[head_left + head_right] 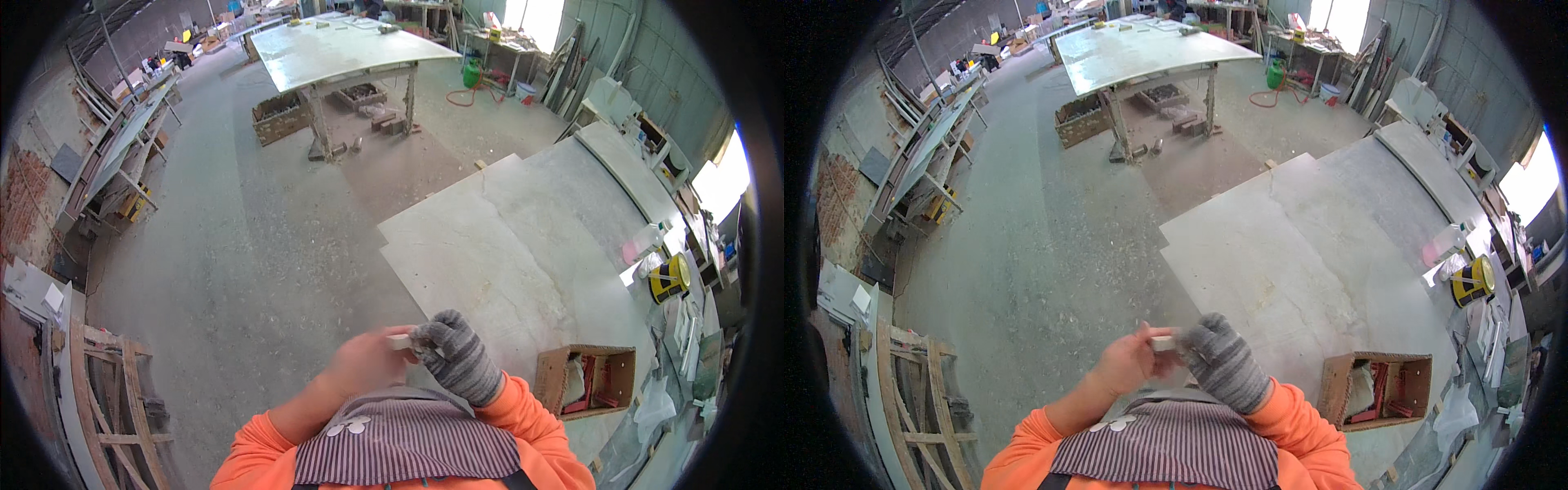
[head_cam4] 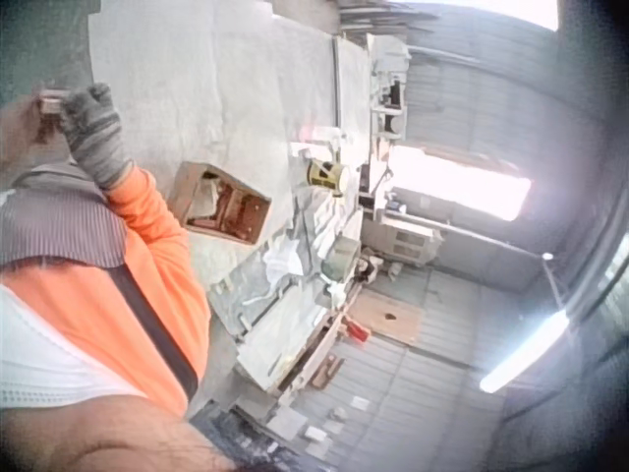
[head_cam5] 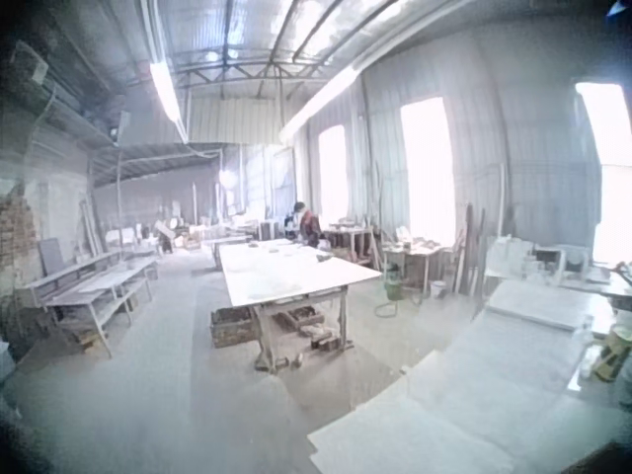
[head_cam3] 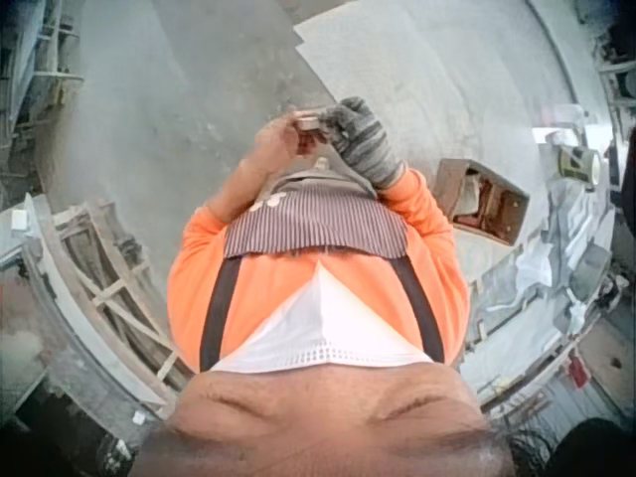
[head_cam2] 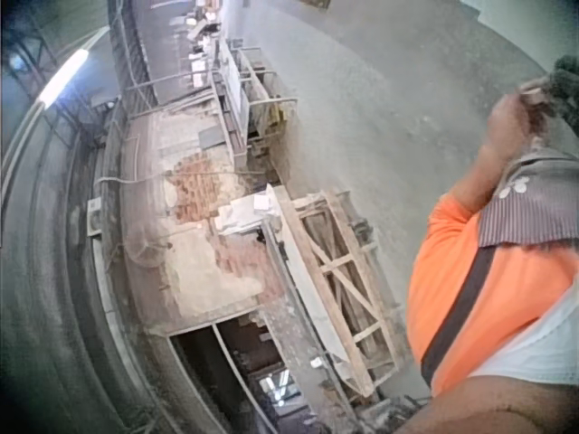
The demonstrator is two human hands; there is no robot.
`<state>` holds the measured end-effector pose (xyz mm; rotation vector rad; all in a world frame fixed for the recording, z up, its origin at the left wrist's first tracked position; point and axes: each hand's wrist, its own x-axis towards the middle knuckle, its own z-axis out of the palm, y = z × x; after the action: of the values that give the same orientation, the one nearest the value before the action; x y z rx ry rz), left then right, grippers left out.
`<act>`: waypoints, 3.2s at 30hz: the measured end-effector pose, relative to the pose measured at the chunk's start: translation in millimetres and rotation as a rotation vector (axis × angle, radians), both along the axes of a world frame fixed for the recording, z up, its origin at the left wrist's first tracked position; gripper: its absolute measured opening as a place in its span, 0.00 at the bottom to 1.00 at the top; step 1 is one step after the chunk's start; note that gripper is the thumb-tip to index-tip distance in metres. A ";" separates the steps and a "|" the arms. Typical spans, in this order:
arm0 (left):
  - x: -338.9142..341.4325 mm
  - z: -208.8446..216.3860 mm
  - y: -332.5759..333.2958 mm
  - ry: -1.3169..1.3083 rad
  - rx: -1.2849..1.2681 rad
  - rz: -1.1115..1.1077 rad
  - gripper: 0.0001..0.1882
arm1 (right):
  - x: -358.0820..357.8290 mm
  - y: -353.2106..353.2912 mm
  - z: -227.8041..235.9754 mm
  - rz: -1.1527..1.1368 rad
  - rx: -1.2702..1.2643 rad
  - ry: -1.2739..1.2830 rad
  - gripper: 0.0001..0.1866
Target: The person applies yellow tape to a large glass panel, wipes the surface with a cloth, and places small wooden spacers along the edges. The person then picks up a box of small parts and continues arranging spacers on the panel.
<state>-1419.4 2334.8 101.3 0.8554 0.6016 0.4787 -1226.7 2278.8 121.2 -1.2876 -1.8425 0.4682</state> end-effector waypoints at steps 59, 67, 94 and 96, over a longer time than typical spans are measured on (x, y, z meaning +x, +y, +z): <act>70.9 -125.5 321.4 0.149 0.058 -0.015 0.15 | 51.2 351.4 -80.7 -0.235 -0.726 -1.056 0.26; 74.8 -127.9 313.4 0.061 0.020 0.042 0.16 | 52.1 355.7 -81.4 -0.136 -0.840 -1.088 0.24; 86.8 -134.6 293.9 0.057 0.047 0.185 0.09 | 49.9 360.4 -75.1 -0.090 -0.923 -1.094 0.18; 86.7 -136.3 293.3 0.050 0.040 0.187 0.09 | 50.1 360.1 -74.6 -0.082 -0.914 -1.101 0.17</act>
<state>-1332.7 2628.1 -35.1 0.8551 0.7245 0.6423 -1176.6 2638.8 46.6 -2.5937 -2.5283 0.6631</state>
